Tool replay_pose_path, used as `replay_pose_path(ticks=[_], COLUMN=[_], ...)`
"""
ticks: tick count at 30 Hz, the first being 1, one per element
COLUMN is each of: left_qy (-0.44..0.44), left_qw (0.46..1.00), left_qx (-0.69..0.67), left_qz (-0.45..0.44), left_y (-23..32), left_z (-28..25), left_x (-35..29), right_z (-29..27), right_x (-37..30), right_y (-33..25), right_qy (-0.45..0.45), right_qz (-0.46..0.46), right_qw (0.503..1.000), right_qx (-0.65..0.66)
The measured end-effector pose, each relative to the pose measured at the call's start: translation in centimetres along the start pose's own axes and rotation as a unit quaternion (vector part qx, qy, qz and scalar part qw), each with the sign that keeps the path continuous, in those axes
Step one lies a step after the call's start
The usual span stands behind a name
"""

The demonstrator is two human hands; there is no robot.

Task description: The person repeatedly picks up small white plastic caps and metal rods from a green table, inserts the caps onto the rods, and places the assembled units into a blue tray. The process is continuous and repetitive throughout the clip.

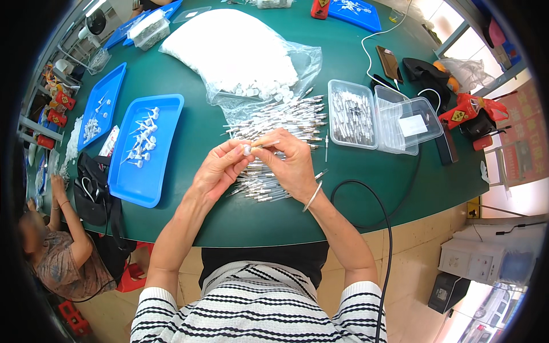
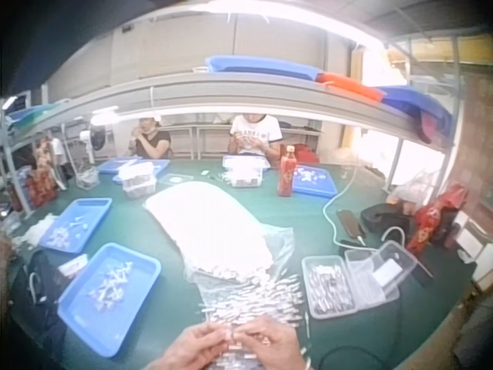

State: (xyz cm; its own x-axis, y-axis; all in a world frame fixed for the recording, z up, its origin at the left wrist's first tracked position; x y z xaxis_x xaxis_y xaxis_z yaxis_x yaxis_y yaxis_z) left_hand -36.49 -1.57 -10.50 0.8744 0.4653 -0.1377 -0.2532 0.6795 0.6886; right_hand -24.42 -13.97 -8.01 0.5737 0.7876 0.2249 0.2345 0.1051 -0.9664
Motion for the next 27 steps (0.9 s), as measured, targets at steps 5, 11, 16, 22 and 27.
replay_pose_path(ticks=[5,11,16,22,27], left_qy=[-0.008,-0.032,-0.025,-0.027,-0.029], left_qw=[0.994,0.97,0.962,0.968,0.966], left_qx=[0.104,0.191,0.227,0.207,0.214], left_qz=[0.046,0.144,0.149,0.137,0.145], left_y=[0.6,0.9,0.9,0.5,0.4], left_z=[0.0,1.0,1.6,1.0,1.1], left_x=[0.0,-0.4,-0.9,-0.5,-0.7], right_z=[-0.3,-1.3,-1.3,-0.7,-0.1], right_x=[0.0,-0.2,-0.3,-0.6,-0.9], right_y=[-2.0,-2.3,-2.0,-1.9,-1.9], right_qy=[-0.002,-0.032,-0.041,-0.002,0.039], right_qz=[0.058,0.091,0.093,0.019,-0.054], right_qw=[0.998,0.988,0.984,0.98,0.963], right_qx=[-0.002,-0.121,-0.144,-0.2,-0.263])
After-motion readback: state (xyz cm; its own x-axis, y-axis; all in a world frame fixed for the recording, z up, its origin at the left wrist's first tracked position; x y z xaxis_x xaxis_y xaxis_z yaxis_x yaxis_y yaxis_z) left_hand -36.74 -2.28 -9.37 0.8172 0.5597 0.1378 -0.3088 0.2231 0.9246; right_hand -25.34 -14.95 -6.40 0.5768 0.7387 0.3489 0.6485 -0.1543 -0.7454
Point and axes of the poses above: each hand's wrist, its own x-axis towards the middle knuckle, its own z-axis out of the palm, y = z × x, the point moved 2 cm from there along x, towards the middle knuckle, and after that the axes turned 11 degrees about z, right-handed, at the moved point
